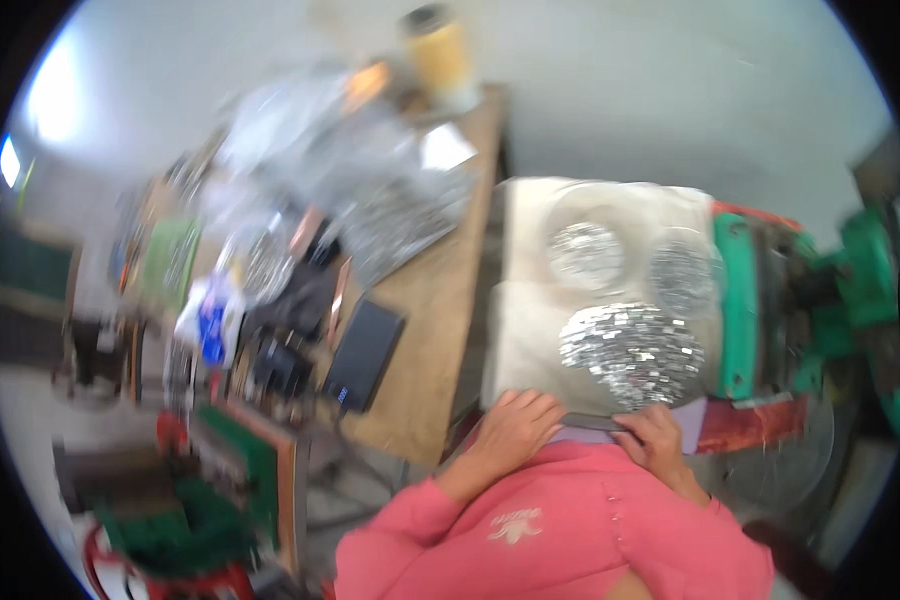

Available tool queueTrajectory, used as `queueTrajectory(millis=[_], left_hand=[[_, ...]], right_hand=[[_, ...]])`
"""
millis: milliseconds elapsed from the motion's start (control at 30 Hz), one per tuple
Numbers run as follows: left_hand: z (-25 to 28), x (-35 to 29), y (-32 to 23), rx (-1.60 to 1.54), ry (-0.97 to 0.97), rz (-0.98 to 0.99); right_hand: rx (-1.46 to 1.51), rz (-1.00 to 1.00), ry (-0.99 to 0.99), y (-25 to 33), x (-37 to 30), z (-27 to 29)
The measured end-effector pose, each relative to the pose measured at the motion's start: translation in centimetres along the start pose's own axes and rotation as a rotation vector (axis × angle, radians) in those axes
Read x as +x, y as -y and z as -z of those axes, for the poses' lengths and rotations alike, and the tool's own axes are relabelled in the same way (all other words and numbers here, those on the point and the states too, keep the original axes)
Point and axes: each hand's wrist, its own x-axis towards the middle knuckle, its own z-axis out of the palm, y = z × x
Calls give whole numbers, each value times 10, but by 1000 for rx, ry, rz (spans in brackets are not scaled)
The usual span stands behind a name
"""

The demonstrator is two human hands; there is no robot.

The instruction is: The person assembles small metal components by hand, picking up a base piece and a pin from a pile and inserting them into a purple grid. They then use a green manual press machine to secure the parts together. The process involves repetitive picking, placing, and pressing actions.

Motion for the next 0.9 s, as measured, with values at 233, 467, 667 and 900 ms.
queueTrajectory(millis=[233, 467, 667, 900], left_hand=[[13, 52, -13, 15, -83, -181], [30, 172, -88, 64, -29, -639], [-2, 278, -147, 140, 50, -1053], [-31, 322, -166, 374, 175, -1227]], right_hand=[[58, 27, -215, 0, -4, 42], [-206, 0, -684, -6, -40, 111], [-398, -259, -943, -14, -65, 138], [-310, -409, -1047, -37, -57, 124]])
